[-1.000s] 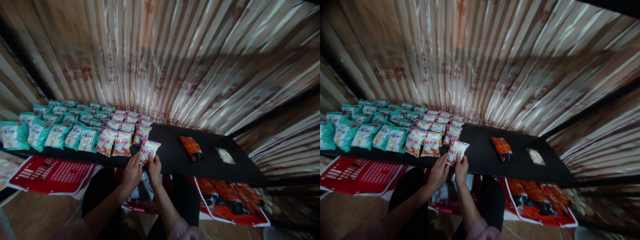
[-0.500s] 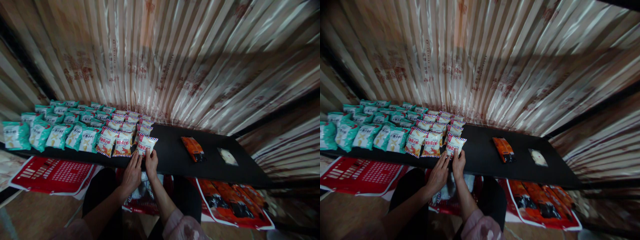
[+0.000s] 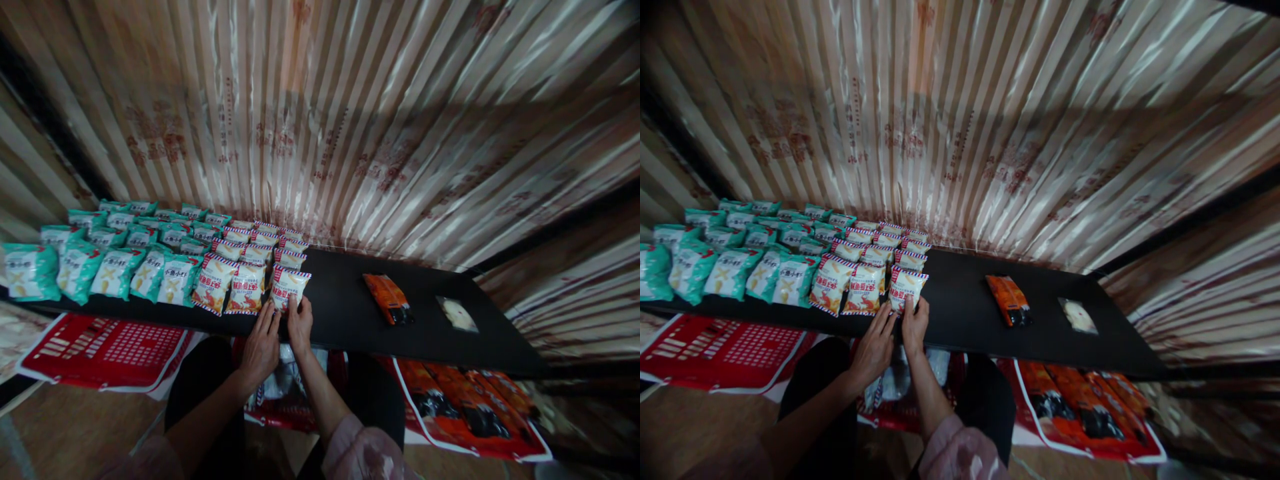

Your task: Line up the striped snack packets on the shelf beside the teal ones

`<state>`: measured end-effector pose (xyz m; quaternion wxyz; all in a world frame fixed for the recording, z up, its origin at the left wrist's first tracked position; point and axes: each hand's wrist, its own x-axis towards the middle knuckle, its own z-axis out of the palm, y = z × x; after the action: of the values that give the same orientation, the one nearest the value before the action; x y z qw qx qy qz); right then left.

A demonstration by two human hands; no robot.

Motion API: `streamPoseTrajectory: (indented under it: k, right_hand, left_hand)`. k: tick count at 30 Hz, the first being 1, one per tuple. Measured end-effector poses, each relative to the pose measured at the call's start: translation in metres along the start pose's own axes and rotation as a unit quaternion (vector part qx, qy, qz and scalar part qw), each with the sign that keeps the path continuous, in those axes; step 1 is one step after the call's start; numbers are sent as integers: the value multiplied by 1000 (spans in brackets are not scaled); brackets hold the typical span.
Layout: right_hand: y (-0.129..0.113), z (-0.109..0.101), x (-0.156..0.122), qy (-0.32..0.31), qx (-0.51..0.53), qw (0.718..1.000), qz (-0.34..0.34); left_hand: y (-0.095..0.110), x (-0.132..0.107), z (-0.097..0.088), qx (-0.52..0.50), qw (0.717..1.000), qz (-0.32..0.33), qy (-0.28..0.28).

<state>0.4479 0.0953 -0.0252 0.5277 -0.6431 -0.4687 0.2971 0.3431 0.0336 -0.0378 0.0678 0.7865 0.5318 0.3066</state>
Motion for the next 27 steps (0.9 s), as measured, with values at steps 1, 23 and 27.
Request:
streamPoseTrajectory:
  k: [1, 23, 27]
  right_hand:
    - [1, 0, 0, 7, -8, 1000, -9]
    - [4, 7, 0, 34, -58, 996, -59]
    - [9, 11, -1, 43, -64, 994, -83]
  left_hand:
    - [-1, 0, 0, 3, 1000, 3, 5]
    - [-17, -4, 3, 42, 998, 26, 33]
    - [-23, 0, 4, 62, 997, 34, 36]
